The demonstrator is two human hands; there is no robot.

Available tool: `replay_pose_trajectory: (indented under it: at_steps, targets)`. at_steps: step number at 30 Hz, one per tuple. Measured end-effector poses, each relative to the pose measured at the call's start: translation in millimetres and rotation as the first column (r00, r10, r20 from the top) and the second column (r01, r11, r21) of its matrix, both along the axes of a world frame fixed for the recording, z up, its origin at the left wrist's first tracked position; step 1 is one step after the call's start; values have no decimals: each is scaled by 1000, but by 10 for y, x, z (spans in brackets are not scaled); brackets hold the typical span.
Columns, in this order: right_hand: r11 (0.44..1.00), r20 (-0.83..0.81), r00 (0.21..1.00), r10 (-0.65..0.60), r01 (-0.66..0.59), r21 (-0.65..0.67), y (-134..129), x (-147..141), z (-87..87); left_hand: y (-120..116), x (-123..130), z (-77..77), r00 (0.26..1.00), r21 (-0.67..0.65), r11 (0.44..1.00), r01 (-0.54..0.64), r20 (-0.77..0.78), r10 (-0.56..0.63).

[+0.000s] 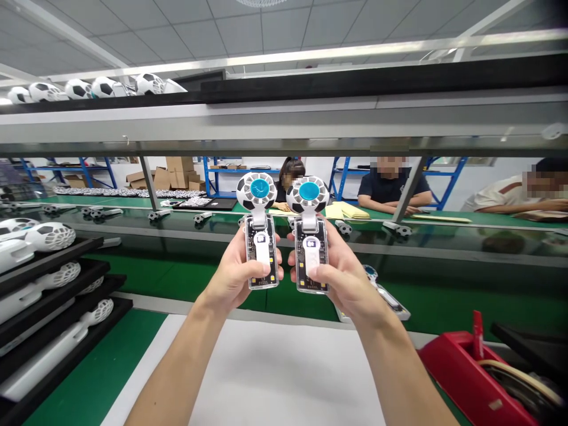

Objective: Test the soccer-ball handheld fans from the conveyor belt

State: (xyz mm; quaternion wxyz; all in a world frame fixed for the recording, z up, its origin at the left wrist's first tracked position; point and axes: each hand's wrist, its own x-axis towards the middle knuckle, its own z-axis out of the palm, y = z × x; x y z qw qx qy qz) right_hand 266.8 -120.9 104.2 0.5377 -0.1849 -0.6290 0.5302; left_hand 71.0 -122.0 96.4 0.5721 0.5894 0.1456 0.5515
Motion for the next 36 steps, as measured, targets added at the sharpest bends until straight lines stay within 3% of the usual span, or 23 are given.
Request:
replay_pose_trajectory:
  at_steps: [17,28,32,34,36]
  targets:
    - [998,-50,998,-47,45,-32,1,-11,6,-85,63,10,998,0,999,33,46,-33]
    - [999,-39,999,-16,15,-38,20,-3,-17,-101,127,9,997,-65,997,-41,62,45]
    - [997,-50,996,-75,76,8,13,-11,-30,-136,107,31,997,-38,999,-13,75,16]
    - [991,-107,985,-132,129,-35,13,-53,-38,-137,110,30,995,-35,999,-8,103,11]
    - [982,-164,982,-98,68,-177,27,-118,-45,-107,135,12,991,-58,997,-49,119,55]
